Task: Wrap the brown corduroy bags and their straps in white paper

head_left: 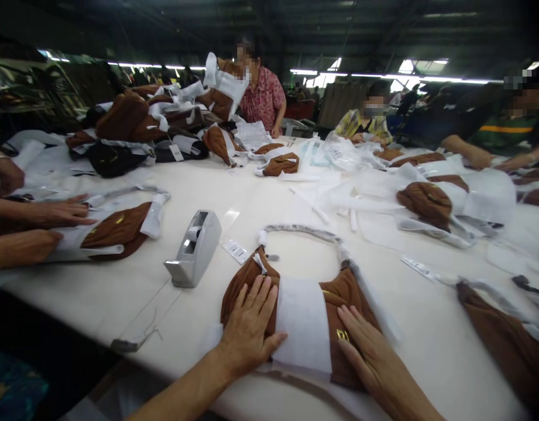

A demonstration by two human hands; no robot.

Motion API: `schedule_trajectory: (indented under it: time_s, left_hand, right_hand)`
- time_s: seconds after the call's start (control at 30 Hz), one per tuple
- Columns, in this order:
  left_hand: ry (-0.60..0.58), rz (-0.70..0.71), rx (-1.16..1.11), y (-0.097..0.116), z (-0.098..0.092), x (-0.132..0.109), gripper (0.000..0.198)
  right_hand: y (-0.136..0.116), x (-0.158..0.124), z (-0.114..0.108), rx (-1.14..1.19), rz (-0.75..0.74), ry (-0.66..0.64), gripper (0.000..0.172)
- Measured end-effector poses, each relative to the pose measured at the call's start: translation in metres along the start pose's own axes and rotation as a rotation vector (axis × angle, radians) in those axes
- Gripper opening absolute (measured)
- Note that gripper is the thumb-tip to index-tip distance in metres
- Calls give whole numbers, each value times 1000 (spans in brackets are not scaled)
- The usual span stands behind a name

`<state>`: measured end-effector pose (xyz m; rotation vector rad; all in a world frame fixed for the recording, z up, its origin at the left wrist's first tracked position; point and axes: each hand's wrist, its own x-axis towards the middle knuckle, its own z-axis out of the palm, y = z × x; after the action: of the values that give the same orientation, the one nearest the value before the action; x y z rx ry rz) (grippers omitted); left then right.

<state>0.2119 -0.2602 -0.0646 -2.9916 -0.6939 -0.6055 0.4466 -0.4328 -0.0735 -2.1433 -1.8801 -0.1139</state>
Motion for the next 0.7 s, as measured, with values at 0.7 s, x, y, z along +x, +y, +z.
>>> schedule_trajectory:
  time_s: [0.7]
  left_hand:
    - [130,-857,-649,-44,-14,10,65]
  right_hand:
    - [39,-3,-55,125,712,327,38]
